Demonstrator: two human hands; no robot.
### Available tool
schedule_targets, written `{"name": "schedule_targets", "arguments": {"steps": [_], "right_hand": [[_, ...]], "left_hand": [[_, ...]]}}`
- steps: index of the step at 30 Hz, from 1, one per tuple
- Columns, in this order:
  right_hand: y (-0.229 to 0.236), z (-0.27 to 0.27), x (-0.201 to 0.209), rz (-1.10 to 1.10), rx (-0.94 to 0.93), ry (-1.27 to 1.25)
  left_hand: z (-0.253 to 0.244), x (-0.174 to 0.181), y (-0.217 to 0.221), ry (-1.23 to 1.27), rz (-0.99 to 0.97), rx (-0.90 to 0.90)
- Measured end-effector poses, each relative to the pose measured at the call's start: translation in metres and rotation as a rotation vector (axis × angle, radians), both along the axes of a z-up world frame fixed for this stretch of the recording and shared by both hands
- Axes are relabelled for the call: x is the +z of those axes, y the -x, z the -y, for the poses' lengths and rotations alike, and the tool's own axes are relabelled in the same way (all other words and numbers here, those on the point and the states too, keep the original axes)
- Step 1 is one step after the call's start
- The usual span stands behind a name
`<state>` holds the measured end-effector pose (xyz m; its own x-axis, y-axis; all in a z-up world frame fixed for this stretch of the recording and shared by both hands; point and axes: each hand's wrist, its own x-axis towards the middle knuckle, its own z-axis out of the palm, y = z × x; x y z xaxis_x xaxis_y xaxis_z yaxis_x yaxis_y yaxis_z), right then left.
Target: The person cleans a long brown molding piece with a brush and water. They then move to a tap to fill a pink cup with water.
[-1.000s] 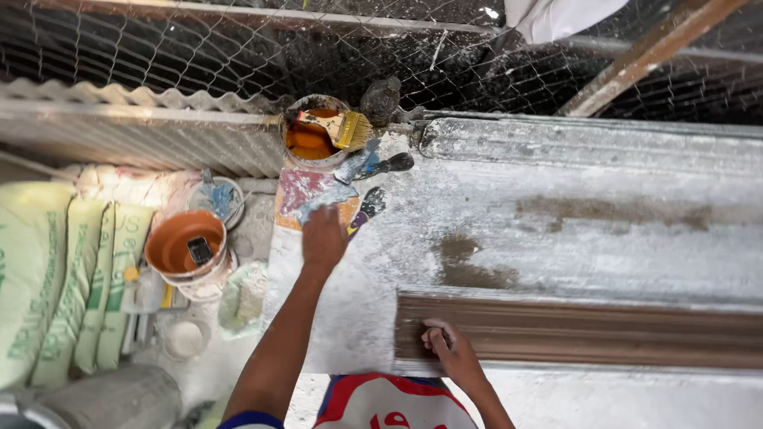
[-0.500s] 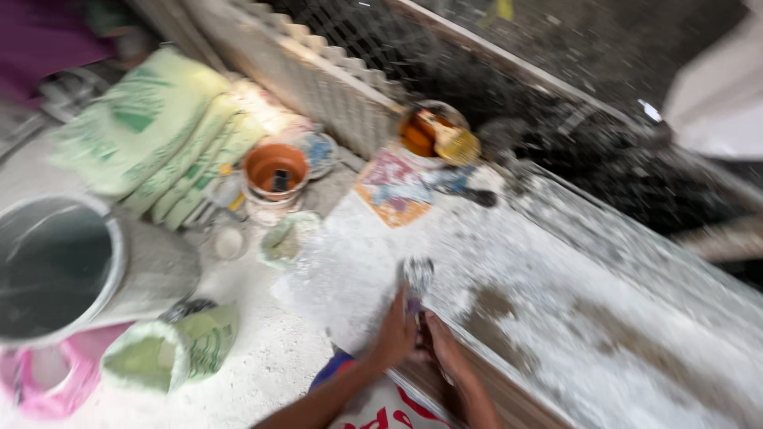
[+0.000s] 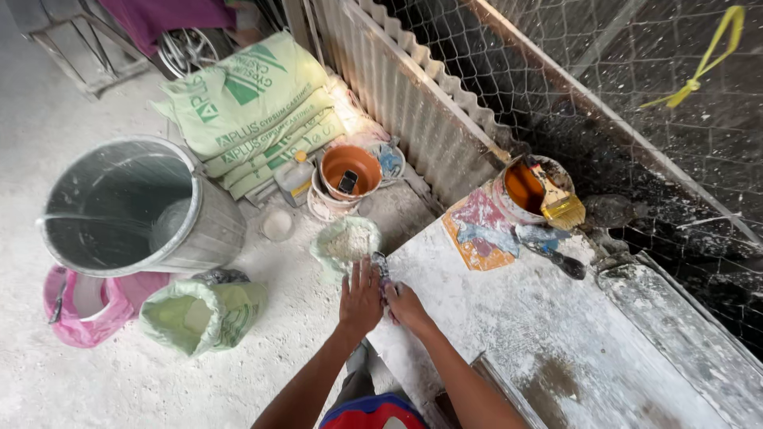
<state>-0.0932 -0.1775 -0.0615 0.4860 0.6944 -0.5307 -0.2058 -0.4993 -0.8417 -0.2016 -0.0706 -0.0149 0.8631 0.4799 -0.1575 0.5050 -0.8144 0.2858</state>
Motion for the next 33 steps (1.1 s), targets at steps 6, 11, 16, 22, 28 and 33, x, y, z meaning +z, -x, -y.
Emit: {"name": "schedule_targets", "arguments": {"steps": [6, 11, 16, 22, 28, 33], "right_hand": [[0.013, -0.022, 0.033, 0.149, 0.038, 0.299], [0.038, -0.005, 0.058, 0.123, -0.011, 0.384], [0.05, 0.061, 0.072, 0.2, -0.034, 0.315], [0.042, 0.05, 0.093, 0.546, -0.063, 0.376], [0.029, -0.036, 0.088, 1.113, 0.209, 0.35], [0.04, -0.03, 0.081, 0.917, 0.357, 0.531]], "left_hand": [[-0.01, -0.054, 0.001, -0.062, 0.072, -0.034], [0.005, -0.051, 0.017, -0.115, 0.149, -0.108], [0.049, -0.01, 0.023, -0.023, 0.059, -0.201], [0.037, 0.025, 0.02, 0.182, 0.251, -0.006], [-0.036, -0.013, -0.009, 0.057, 0.132, -0.07], [-0.027, -0.066, -0.004, 0.01, 0.185, -0.145]]}}
